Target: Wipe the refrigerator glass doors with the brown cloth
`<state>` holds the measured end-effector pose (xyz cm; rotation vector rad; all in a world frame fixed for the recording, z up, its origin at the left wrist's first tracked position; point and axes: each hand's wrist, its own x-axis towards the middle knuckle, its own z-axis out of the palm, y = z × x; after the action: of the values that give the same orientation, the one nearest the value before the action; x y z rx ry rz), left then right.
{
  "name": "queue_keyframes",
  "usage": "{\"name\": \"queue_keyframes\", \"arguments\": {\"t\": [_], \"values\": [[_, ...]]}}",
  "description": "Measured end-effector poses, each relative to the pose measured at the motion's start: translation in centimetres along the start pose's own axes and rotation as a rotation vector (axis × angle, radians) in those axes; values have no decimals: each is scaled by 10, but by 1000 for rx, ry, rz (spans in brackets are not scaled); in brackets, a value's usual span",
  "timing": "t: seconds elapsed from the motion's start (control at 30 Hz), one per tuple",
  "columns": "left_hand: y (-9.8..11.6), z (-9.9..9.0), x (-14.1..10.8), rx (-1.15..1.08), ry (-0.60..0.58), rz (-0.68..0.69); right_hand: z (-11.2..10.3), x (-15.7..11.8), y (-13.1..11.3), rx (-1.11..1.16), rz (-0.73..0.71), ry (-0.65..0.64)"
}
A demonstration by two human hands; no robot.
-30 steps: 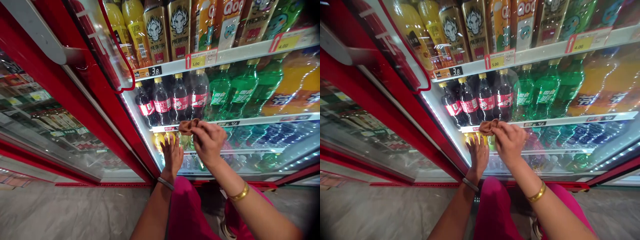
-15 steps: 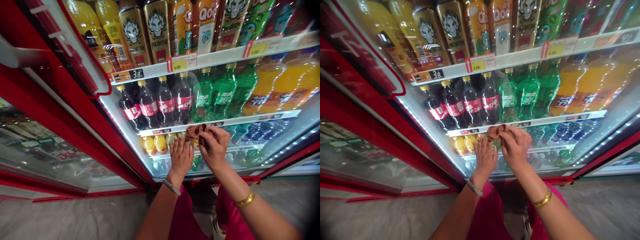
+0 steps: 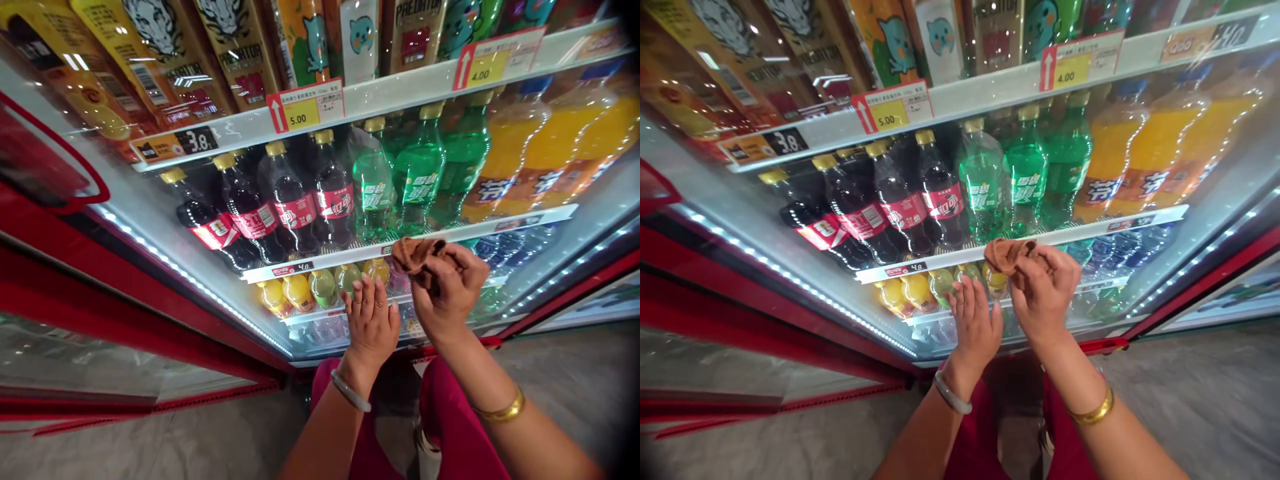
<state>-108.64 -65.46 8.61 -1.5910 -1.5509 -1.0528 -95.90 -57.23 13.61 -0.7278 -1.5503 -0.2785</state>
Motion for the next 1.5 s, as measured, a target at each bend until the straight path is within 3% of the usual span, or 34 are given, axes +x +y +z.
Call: {"name": "queue_keyframes", "arguments": {"t": [0.13,0.2,0.33,0.4,0.5,0.63,0.73,0.83,0.93,1.03,1.13,1.23,1.37,1.43,1.5], "values": [[5,2,17,-63,-11,39,-8,-34,9,19,-157,-170],[6,6,20,-47,-70,25,-17,-46,24,40,-88,-204],[11,22,20,47,-81,-41,-26,-19,47,-7,190,45],[15,29,20,86,-49,-68,-23,6,47,-49,229,153],[24,35,22,88,-25,-94,-14,19,36,-52,147,163],[33,37,25,50,-20,-118,-15,-28,36,3,-27,-79],[38,41,25,40,-41,-119,-27,-55,59,16,126,-131],[42,46,26,44,-45,-130,-35,-36,79,-54,307,48],[45,50,30,40,-23,-139,-33,1,79,-111,303,163],[48,50,35,28,0,-131,-27,5,66,-97,194,116],[50,48,38,32,-7,-133,-27,-25,66,-39,73,-44],[56,50,37,54,-47,-90,-32,-42,83,-27,181,-43],[69,59,34,70,-84,4,-36,-3,97,-80,351,194],[75,64,36,51,-86,12,-35,20,92,-78,316,228],[80,67,39,18,-76,31,-33,26,84,-50,243,193]]}}
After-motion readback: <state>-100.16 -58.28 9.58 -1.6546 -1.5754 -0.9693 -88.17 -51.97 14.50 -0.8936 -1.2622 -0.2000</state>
